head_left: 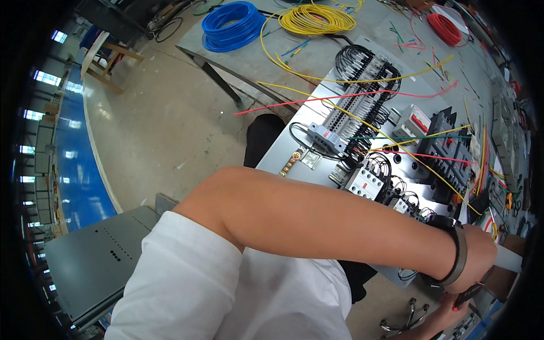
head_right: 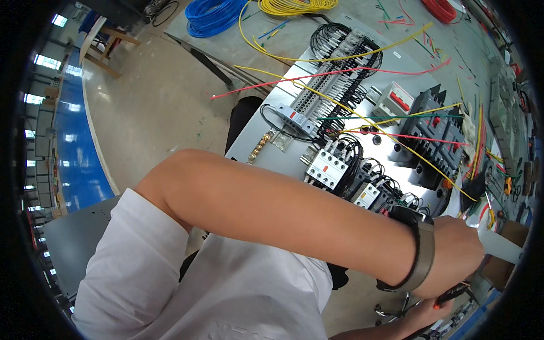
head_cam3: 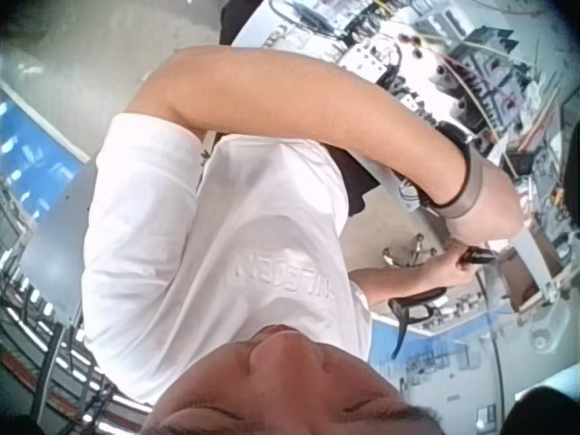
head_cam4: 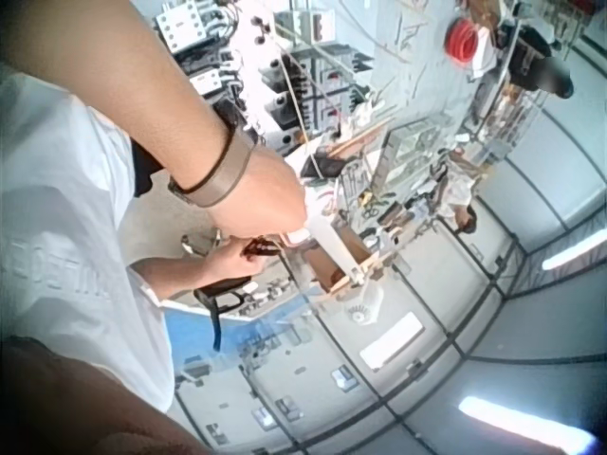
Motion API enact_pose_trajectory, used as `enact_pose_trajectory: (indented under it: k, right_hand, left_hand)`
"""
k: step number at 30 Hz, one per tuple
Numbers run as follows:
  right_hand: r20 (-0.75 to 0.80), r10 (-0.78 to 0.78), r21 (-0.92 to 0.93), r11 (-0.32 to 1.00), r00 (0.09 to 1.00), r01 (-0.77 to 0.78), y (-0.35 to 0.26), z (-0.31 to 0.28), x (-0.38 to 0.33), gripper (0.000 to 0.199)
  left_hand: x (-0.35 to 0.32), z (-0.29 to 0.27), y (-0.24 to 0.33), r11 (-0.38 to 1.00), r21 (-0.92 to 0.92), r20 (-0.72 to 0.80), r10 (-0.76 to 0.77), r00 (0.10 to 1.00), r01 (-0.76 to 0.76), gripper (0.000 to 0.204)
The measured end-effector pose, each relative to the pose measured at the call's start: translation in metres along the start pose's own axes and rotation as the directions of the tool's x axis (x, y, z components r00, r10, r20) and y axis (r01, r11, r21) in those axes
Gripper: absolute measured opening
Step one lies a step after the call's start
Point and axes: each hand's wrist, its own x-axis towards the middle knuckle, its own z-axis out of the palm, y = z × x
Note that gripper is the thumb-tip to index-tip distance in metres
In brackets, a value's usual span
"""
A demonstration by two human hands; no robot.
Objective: The person strips insulation from colored wires using pliers and inserts the wire ends into terminals on an electrical control panel. The person repeats this process for multiple wires of different colors.
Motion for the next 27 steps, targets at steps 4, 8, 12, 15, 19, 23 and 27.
enact_pose_trajectory:
  k: [4, 8, 12, 15, 19, 23, 27]
  right_hand:
    - [0.068, 0.107, -0.027, 0.994, 0.992, -0.105, 0.005, -0.013, 0.006, 0.033]
    - [0.038, 0.069, 0.019, 0.997, 0.997, -0.07, -0.003, 0.001, 0.001, 0.027]
    - [0.047, 0.102, -0.003, 0.995, 0.994, -0.102, -0.032, 0.013, -0.002, 0.026]
    - [0.002, 0.071, -0.03, 0.997, 0.997, -0.071, -0.026, 0.018, -0.001, 0.025]
    - [0.053, 0.215, 0.027, 0.976, 0.975, -0.217, -0.025, 0.014, 0.003, 0.03]
    - [0.03, 0.284, 0.173, 0.943, 0.958, -0.284, -0.012, 0.008, 0.015, 0.023]
    - [0.022, 0.362, 0.25, 0.9, 0.932, -0.356, 0.026, -0.006, 0.036, 0.021]
  left_hand:
    - [0.001, 0.003, -0.001, 0.999, 0.001, -0.051, -0.042, 0.998, 0.042, 0.019]
    - [0.002, -0.005, -0.004, 0.998, -0.035, 0.118, -0.039, 0.992, 0.043, 0.017]
    - [0.008, -0.004, -0.013, 0.983, -0.159, 0.281, -0.049, 0.959, 0.097, 0.014]
    - [0.018, 0.008, -0.026, 0.963, -0.251, 0.314, -0.01, 0.949, 0.094, 0.014]
    - [0.02, 0.026, -0.047, 0.938, -0.331, 0.326, 0.01, 0.945, 0.104, 0.017]
    - [-0.022, -0.004, -0.042, 0.891, -0.356, 0.426, -0.112, 0.898, 0.28, 0.019]
    - [-0.04, -0.014, -0.052, 0.805, -0.368, 0.605, -0.173, 0.777, 0.466, 0.025]
